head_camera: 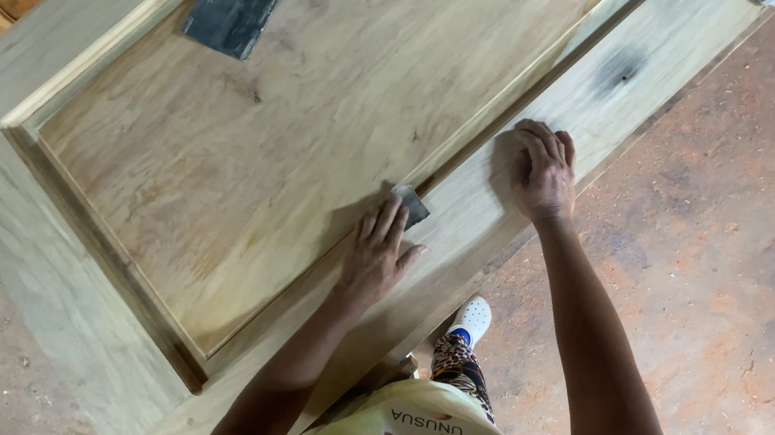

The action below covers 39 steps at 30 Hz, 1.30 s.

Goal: Sand the surface and edges of a wooden panel and wipe away the dust.

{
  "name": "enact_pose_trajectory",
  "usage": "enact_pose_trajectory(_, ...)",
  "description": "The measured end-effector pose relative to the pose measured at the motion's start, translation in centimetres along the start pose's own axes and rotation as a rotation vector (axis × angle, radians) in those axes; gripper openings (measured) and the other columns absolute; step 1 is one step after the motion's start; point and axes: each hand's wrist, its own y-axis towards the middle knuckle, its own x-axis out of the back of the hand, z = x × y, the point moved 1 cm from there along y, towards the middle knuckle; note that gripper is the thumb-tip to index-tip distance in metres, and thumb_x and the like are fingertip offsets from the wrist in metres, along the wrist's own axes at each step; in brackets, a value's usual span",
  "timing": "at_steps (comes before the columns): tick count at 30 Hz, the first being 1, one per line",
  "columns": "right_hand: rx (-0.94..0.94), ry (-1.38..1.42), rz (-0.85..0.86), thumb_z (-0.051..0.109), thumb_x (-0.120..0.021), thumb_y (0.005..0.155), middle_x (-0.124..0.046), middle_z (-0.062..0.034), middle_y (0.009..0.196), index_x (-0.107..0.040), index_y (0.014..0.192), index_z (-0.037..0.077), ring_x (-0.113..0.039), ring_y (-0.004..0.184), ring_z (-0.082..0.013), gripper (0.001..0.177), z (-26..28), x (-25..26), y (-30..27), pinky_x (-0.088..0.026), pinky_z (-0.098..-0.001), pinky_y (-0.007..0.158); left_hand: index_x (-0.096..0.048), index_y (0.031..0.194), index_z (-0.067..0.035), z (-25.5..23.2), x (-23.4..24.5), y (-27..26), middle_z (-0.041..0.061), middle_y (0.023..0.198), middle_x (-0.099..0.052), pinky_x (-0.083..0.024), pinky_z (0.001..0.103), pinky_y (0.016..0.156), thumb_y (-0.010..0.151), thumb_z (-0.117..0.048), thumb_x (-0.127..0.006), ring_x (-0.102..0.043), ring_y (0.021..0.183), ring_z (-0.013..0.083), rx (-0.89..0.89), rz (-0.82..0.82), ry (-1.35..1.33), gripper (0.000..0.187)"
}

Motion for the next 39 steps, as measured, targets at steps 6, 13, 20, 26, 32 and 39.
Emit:
enact_pose_trajectory(6,-0.001,0.01,0.043,0.007,-0.065,0.089,-0.065,-0.0107,0.133,-0.067,0.129,0.011,-0.059,0.132,-0.0306,0.04,-0.3,-0.2,-0.1,-0.035,-0.05,0.117,-0.07,0.13,-0.013,2.4,-1.8,1.5,0.007,0.115,-0.071,-0.055,0.039,0.087,0.093,-0.025,-0.071,-0.068,0.108,0.0273,0.122,0.133,-0.169,0.039)
enact_pose_trajectory(13,-0.027,0.013,0.05,0.01,-0.065,0.091,-0.065,-0.009,0.134,-0.066,0.129,0.012,-0.058,0.133,-0.0291,0.039,-0.3,-0.3,-0.2,-0.034,-0.0494,0.118,-0.082,0.096,-0.012,4.3,0.2,2.8,-0.002,0.077,-0.073,-0.053,0.03,0.067,0.092,-0.025,-0.077,-0.063,0.076,0.0051,0.867,0.159,-1.0,0.014)
enact_pose_trajectory(20,-0.026,0.002,0.028,0.008,-0.066,0.09,-0.066,-0.0078,0.133,-0.068,0.126,0.013,-0.059,0.132,-0.028,0.037,0.1,-0.1,0.0,-0.034,-0.048,0.118,-0.082,0.107,-0.013,4.8,-1.5,1.0,0.003,0.089,-0.079,-0.057,0.03,0.077,0.096,-0.021,-0.075,-0.065,0.091,0.0038,0.888,0.128,-0.968,0.015)
enact_pose_trajectory(26,-0.04,0.002,0.023,0.009,-0.067,0.091,-0.067,-0.0071,0.134,-0.069,0.126,0.013,-0.06,0.132,-0.0278,0.036,0.2,-0.2,-0.1,-0.035,-0.0477,0.117,-0.069,0.135,-0.015,2.9,-1.5,-0.4,0.015,0.131,-0.071,-0.055,0.049,0.102,0.099,-0.007,-0.061,-0.064,0.124,0.0383,0.294,0.304,-0.588,0.037)
enact_pose_trajectory(32,-0.029,-0.009,0.007,0.01,-0.068,0.09,-0.068,-0.0067,0.134,-0.07,0.126,0.013,-0.06,0.132,-0.028,0.036,-1.6,-1.9,-0.9,-0.035,-0.0478,0.117,-0.064,0.141,-0.024,2.2,3.8,-1.5,0.006,0.133,-0.071,-0.055,0.038,0.103,0.102,-0.017,-0.055,-0.065,0.125,0.0251,0.252,0.287,-0.484,0.041)
enact_pose_trajectory(39,-0.043,0.028,0.034,0.007,-0.066,0.095,-0.067,-0.0084,0.133,-0.07,0.126,0.011,-0.059,0.134,-0.0297,0.032,-1.7,-1.8,-1.0,-0.035,-0.0483,0.118,-0.062,0.144,-0.023,3.8,-2.1,-1.0,0.009,0.141,-0.065,-0.047,0.044,0.112,0.108,-0.019,-0.048,-0.056,0.135,0.0309,0.296,0.416,-0.704,0.038)
